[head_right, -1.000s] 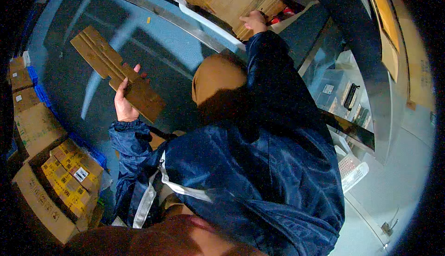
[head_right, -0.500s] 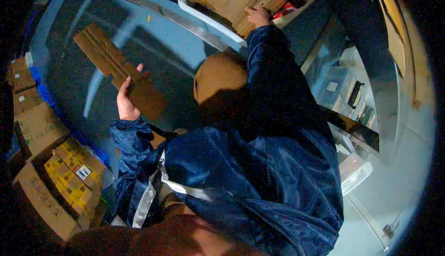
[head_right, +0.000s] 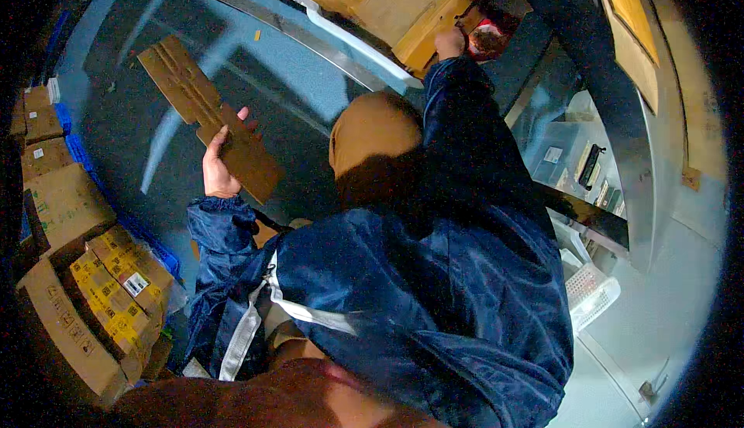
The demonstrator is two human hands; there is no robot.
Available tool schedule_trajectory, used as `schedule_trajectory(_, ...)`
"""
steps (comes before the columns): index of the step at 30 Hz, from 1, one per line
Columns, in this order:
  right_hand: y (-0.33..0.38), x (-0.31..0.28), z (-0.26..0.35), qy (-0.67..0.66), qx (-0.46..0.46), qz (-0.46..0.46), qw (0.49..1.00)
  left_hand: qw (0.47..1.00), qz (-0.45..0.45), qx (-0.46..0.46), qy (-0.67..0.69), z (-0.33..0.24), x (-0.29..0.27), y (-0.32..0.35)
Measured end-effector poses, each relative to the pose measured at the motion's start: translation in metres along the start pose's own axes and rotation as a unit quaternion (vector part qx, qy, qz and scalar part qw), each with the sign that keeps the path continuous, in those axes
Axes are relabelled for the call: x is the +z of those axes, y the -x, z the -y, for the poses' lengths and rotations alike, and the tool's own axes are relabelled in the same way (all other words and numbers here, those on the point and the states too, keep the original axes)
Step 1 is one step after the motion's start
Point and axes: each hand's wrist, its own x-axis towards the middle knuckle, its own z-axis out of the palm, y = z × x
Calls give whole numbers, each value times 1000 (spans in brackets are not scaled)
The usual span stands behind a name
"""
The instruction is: The person assembles yellow cardboard frames by placing white foam sheets into the trays and inserting pre-cut cardboard dividers. They handle the components by hand, fitting the pieces together to create a structured frame.
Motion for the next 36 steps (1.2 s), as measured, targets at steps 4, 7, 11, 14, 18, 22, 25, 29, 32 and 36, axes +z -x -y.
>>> schedule_trajectory(4, -3, -37, -8, -228, -20, -60, 972, 1000, 19, -14, -1, 3, 5, -5)
schedule_trajectory(7, 83, -46, 70, -422, -88, 60, 900, 1000, 4, -4, -2, -1, -4, -1)
schedule_trajectory(11, 198, -96, 151, -520, -97, 349, 773, 999, 28, 1, 29, -4, 5, -6)
schedule_trajectory(14, 268, -92, 201, -456, -135, 496, 727, 996, 60, 11, 57, -11, 26, -4)
schedule_trajectory(18, 332, -63, 227, -417, -197, 509, 727, 991, 24, -48, 123, -14, 34, 6)
schedule_trajectory(22, 336, -49, 230, -364, -253, 501, 743, 989, 28, -37, 138, -7, 27, 7)
schedule_trajectory(25, 342, -58, 233, -362, -192, 510, 756, 988, 41, -38, 142, -7, 25, 6)
schedule_trajectory(29, 347, -59, 236, -430, -174, 479, 746, 993, 26, -47, 107, -14, 32, 14)
schedule_trajectory(32, 292, -62, 236, -543, -200, 326, 748, 995, 70, 22, 63, -17, 16, 6)
schedule_trajectory(36, 136, -66, 152, -362, -121, -47, 923, 996, 48, 11, 80, -9, 14, -4)
